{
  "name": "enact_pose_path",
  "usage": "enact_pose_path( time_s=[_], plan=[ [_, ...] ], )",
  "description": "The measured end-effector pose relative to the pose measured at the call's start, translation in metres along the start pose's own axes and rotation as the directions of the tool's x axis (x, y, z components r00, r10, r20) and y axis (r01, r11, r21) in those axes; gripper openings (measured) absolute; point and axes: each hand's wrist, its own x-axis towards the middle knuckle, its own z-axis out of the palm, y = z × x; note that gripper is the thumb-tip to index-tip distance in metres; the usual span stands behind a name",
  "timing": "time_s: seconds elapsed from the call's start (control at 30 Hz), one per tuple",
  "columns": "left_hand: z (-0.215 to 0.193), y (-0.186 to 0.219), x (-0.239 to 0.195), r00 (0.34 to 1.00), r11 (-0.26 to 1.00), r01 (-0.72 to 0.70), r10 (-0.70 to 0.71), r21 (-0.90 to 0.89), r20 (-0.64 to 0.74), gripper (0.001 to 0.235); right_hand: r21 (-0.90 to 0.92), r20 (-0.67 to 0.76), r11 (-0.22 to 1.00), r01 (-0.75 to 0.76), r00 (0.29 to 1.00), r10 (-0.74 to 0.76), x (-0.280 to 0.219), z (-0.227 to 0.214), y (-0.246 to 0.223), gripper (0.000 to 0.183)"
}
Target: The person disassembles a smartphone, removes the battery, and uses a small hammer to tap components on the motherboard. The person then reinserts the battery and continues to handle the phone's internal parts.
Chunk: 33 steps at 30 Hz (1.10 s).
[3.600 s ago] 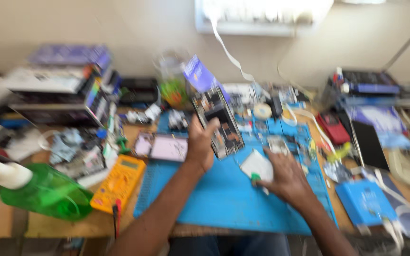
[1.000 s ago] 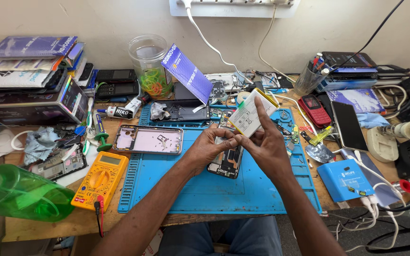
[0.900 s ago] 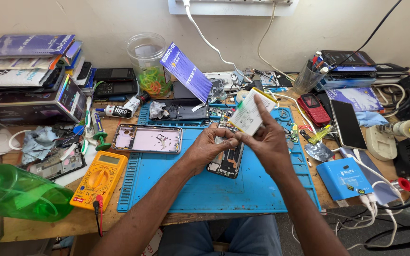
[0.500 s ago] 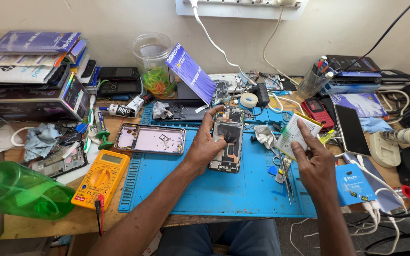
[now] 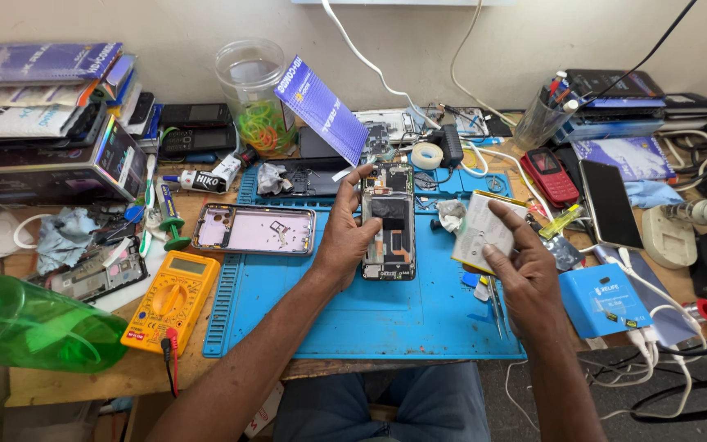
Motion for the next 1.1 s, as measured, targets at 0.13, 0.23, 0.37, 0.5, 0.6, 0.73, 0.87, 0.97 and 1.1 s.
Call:
enact_pose_path(
  time_s=[0.13,0.23,0.37,0.5,0.6,0.73,0.87,0.97,1.1],
  plan=[
    [-0.001,0.001,0.003,0.991,0.991,-0.132,0.133,-0.01,0.032,0.085,0.099,0.026,0.992,0.078,0.996,-0.081,0.004,0.009,0.0,0.085],
    [-0.002,-0.002,0.003,0.999,0.999,-0.035,0.035,0.014,-0.019,0.082,-0.081,0.066,0.997,-0.016,0.998,0.021,0.003,0.008,0.007,0.058],
    [-0.002,-0.009,0.007,0.995,0.995,-0.091,0.09,-0.033,-0.037,0.079,-0.059,0.077,0.99,-0.125,0.989,0.13,0.005,-0.002,0.021,0.038],
    [-0.005,-0.015,0.01,0.994,0.996,-0.084,0.081,-0.029,-0.076,0.068,0.483,0.076,0.855,-0.188,0.982,0.172,0.011,0.007,0.024,0.041],
    [-0.005,-0.024,0.012,0.992,0.997,-0.048,0.041,-0.065,-0.117,0.069,0.517,0.062,0.813,-0.268,0.959,0.277,0.013,0.013,0.011,0.038],
    [-0.009,-0.039,0.019,0.986,0.972,-0.039,0.0,-0.232,-0.166,0.055,0.302,0.097,0.916,-0.265,0.964,0.247,0.007,0.023,-0.014,0.048],
    [-0.019,-0.049,0.021,0.986,0.957,-0.036,-0.014,-0.289,-0.168,0.038,-0.1,0.12,0.978,-0.182,0.974,0.193,0.007,0.046,-0.026,0.04],
    [-0.017,-0.053,0.023,0.984,0.949,-0.036,-0.02,-0.312,-0.176,0.034,-0.234,0.145,0.966,-0.107,0.979,0.144,0.01,0.061,-0.025,0.037],
    [-0.021,-0.048,0.019,0.989,0.936,-0.013,-0.04,-0.351,-0.143,0.036,-0.302,0.146,0.947,-0.113,0.976,0.163,0.021,0.077,-0.018,0.041]
  ],
)
